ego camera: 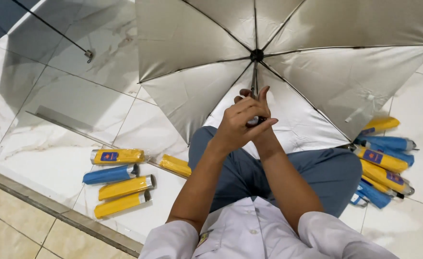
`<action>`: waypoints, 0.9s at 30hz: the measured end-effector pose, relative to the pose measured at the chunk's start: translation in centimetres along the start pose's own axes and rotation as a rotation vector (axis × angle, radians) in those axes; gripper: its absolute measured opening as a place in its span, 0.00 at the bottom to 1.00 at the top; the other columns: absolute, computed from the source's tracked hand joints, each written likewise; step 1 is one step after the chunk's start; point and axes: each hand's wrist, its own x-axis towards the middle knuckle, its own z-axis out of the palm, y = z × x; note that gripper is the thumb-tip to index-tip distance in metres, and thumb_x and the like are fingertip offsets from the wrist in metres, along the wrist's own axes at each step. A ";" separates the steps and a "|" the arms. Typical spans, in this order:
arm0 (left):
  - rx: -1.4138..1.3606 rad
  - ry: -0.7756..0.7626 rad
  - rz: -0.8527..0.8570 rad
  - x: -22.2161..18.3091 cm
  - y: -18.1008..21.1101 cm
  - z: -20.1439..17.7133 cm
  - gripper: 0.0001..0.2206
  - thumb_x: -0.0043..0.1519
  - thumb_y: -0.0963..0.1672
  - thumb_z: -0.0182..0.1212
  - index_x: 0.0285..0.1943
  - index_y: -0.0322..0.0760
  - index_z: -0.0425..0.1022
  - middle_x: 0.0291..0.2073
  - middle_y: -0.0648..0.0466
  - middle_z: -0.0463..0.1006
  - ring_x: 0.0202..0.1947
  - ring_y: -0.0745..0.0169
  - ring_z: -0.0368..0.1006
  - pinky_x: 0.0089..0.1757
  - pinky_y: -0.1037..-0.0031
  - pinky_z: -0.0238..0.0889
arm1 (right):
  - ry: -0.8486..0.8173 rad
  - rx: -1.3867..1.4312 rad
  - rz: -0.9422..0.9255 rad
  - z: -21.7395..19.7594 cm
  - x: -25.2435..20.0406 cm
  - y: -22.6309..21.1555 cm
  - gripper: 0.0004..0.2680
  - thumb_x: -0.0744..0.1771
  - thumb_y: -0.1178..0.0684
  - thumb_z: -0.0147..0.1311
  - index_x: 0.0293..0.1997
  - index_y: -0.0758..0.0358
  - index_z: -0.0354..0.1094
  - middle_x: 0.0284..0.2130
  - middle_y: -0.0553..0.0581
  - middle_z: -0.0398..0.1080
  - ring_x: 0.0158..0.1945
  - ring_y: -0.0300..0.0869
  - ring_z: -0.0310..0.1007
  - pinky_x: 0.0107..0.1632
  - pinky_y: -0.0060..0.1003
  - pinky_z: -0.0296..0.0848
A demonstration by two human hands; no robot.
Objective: Wrapping umbrellas with iridescent film and placing them into protective sleeves.
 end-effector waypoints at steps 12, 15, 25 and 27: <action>-0.063 0.066 0.114 -0.2 4.7 4.5 0.05 0.53 0.37 0.67 0.27 0.32 0.74 0.23 0.50 0.73 0.22 0.56 0.69 0.25 0.72 0.66 | 0.620 -1.978 -0.469 -5.5 3.1 -11.0 0.16 0.60 0.64 0.61 0.51 0.68 0.62 0.39 0.67 0.62 0.41 0.58 0.72 0.41 0.47 0.74; -0.118 0.012 0.172 0.0 5.9 4.6 0.06 0.54 0.36 0.65 0.26 0.28 0.72 0.21 0.46 0.72 0.21 0.51 0.68 0.25 0.70 0.65 | 0.527 -2.271 -0.413 -5.3 4.2 -13.2 0.16 0.64 0.64 0.56 0.57 0.66 0.60 0.48 0.70 0.57 0.48 0.62 0.68 0.49 0.52 0.72; -0.163 -0.073 0.245 -0.1 7.6 4.6 0.06 0.55 0.35 0.63 0.26 0.27 0.71 0.21 0.46 0.71 0.22 0.51 0.68 0.27 0.69 0.66 | -0.060 -2.993 -0.399 -0.5 4.5 -18.9 0.08 0.63 0.65 0.56 0.42 0.62 0.68 0.39 0.60 0.66 0.41 0.49 0.73 0.40 0.37 0.74; -0.195 -0.072 0.252 -0.3 7.8 4.8 0.06 0.56 0.35 0.62 0.26 0.27 0.71 0.21 0.46 0.71 0.21 0.50 0.67 0.26 0.69 0.65 | -0.307 -3.162 -0.561 0.2 4.5 -19.5 0.02 0.65 0.61 0.56 0.37 0.61 0.68 0.35 0.56 0.68 0.37 0.44 0.73 0.37 0.33 0.71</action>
